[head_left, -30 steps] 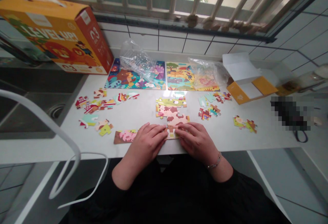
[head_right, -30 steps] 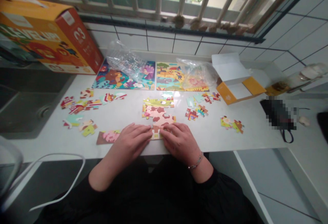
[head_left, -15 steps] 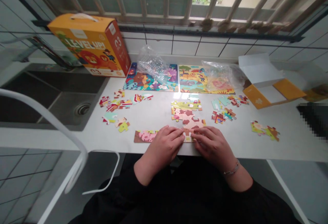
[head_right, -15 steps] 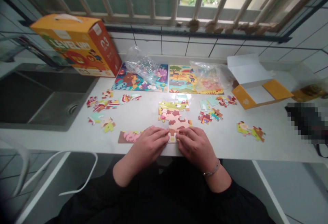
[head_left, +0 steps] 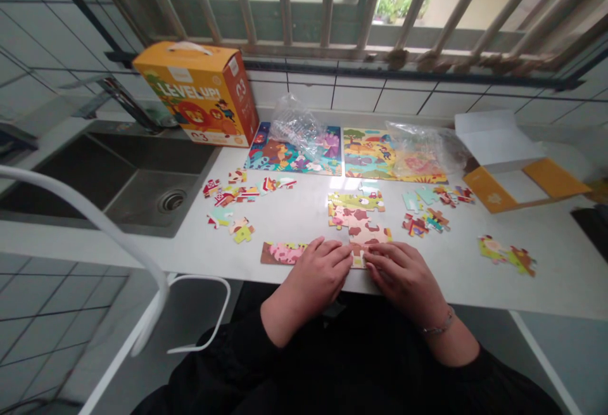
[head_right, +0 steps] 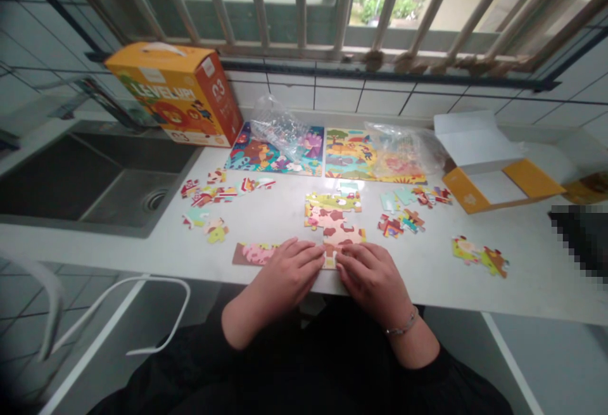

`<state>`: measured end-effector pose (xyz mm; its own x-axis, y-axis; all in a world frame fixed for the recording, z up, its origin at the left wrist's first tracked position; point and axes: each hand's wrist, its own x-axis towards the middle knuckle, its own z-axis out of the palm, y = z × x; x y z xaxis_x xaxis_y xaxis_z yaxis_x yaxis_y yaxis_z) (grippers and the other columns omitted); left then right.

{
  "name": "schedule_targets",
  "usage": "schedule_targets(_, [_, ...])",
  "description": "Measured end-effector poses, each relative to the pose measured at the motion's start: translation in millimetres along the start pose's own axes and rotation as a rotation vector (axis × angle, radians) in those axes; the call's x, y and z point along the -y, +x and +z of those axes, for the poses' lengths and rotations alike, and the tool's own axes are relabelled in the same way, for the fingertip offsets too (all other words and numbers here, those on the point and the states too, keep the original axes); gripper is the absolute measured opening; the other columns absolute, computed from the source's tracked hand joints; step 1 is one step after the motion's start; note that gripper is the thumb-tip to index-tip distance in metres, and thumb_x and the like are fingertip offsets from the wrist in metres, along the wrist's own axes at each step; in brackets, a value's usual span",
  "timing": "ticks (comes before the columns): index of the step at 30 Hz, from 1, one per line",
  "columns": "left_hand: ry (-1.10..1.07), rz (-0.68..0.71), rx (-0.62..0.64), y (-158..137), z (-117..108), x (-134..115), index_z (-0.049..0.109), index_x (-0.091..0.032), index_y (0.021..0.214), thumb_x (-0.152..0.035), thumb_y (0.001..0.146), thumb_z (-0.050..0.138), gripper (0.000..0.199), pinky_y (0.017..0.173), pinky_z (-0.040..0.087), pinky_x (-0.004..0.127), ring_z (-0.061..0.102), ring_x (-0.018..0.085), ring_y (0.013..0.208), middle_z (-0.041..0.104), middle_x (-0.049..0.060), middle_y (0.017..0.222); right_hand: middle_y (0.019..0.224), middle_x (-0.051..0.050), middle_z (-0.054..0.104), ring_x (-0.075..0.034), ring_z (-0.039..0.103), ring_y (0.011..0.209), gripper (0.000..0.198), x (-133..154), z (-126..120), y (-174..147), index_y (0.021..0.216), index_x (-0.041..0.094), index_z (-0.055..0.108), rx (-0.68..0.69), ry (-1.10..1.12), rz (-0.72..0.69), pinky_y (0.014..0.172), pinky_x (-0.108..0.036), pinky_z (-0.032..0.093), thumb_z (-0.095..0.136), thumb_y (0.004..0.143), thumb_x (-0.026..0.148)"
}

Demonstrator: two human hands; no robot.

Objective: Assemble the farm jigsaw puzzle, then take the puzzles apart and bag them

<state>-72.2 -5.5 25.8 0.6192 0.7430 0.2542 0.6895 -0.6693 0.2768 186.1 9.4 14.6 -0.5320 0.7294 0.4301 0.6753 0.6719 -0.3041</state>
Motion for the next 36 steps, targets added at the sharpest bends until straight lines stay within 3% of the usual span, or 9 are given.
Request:
schedule_targets(3, [0.008,-0.017,0.003,-4,-6,4,0.067,-0.023,0.139,-0.028,0.11,0.056,0.031,0.119,0.047,0.054,0.062,0.029,0.137,0.069,0.01,0.152,0.125,-0.009,0.078,-0.029,0.071,0.112,0.027,-1,1,-1,0.127,0.028,0.076,0.001,0.009,0.001,0.098,-0.05,0.059,0.07,0.102,0.021])
schedule_targets(5, [0.043,-0.109,-0.025,-12,-17,14,0.066,-0.022,0.14,-0.03,0.11,0.057,0.032,0.114,0.051,0.052,0.063,0.03,0.135,0.069,0.011,0.15,0.125,-0.009,0.079,-0.029,0.071,0.112,0.026,-2,1,-1,0.127,0.029,0.076,-0.002,0.017,0.004,0.097,-0.05,0.059,0.07,0.102,0.021])
schedule_targets(9, [0.301,-0.57,-0.084,-32,-51,44,0.065,-0.014,0.138,-0.031,0.104,0.06,0.038,0.096,0.057,0.053,0.065,0.038,0.119,0.07,0.022,0.135,0.125,-0.009,0.079,-0.029,0.071,0.112,0.024,-1,0,-2,0.125,0.028,0.076,0.001,0.033,0.016,0.097,-0.05,0.058,0.069,0.102,0.022])
schedule_targets(12, [0.482,-0.923,0.017,-45,-75,62,0.071,-0.013,0.118,-0.045,0.103,0.058,0.038,0.082,0.057,0.054,0.065,0.044,0.109,0.071,0.022,0.115,0.127,-0.01,0.078,-0.03,0.07,0.114,0.025,-2,-2,-4,0.129,0.027,0.074,-0.019,0.042,0.013,0.098,-0.05,0.057,0.067,0.105,0.026])
schedule_targets(14, [0.504,-1.047,0.048,-51,-83,69,0.072,-0.013,0.114,-0.051,0.104,0.052,0.044,0.081,0.057,0.054,0.065,0.046,0.109,0.069,0.023,0.114,0.129,-0.011,0.077,-0.031,0.069,0.115,0.028,-2,-4,-7,0.134,0.026,0.073,-0.057,0.058,0.014,0.098,-0.051,0.056,0.062,0.107,0.028])
schedule_targets(18, [0.446,-1.066,0.045,-60,-81,85,0.074,-0.012,0.116,-0.053,0.104,0.048,0.05,0.088,0.057,0.055,0.065,0.045,0.111,0.068,0.024,0.118,0.124,-0.012,0.076,-0.031,0.069,0.112,0.029,-2,-5,-11,0.133,0.026,0.073,-0.132,0.08,0.05,0.096,-0.052,0.056,0.054,0.11,0.029])
schedule_targets(25, [0.21,-0.997,-0.025,-74,-81,121,0.075,-0.013,0.12,-0.055,0.089,0.069,0.052,0.116,0.048,0.055,0.062,0.042,0.126,0.069,0.022,0.124,0.121,-0.012,0.077,-0.03,0.069,0.111,0.028,1,-5,-9,0.13,0.026,0.073,-0.139,0.064,0.064,0.094,-0.05,0.056,0.055,0.11,0.029])
schedule_targets(31, [0.055,-1.024,-0.068,-77,-84,131,0.077,-0.018,0.106,-0.055,0.081,0.074,0.045,0.116,0.05,0.051,0.066,0.037,0.121,0.067,0.016,0.119,0.12,-0.012,0.076,-0.03,0.069,0.11,0.025,-1,-5,-10,0.13,0.025,0.071,-0.135,0.065,0.051,0.093,-0.05,0.057,0.057,0.109,0.026])
schedule_targets(36, [0.15,-1.063,-0.108,-83,-83,129,0.073,-0.014,0.121,-0.065,0.076,0.079,0.069,0.119,0.048,0.054,0.061,0.041,0.127,0.062,0.02,0.127,0.12,-0.013,0.076,-0.031,0.069,0.11,0.025,-2,-4,-10,0.13,0.022,0.069,-0.154,0.07,0.039,0.093,-0.05,0.057,0.058,0.108,0.023])
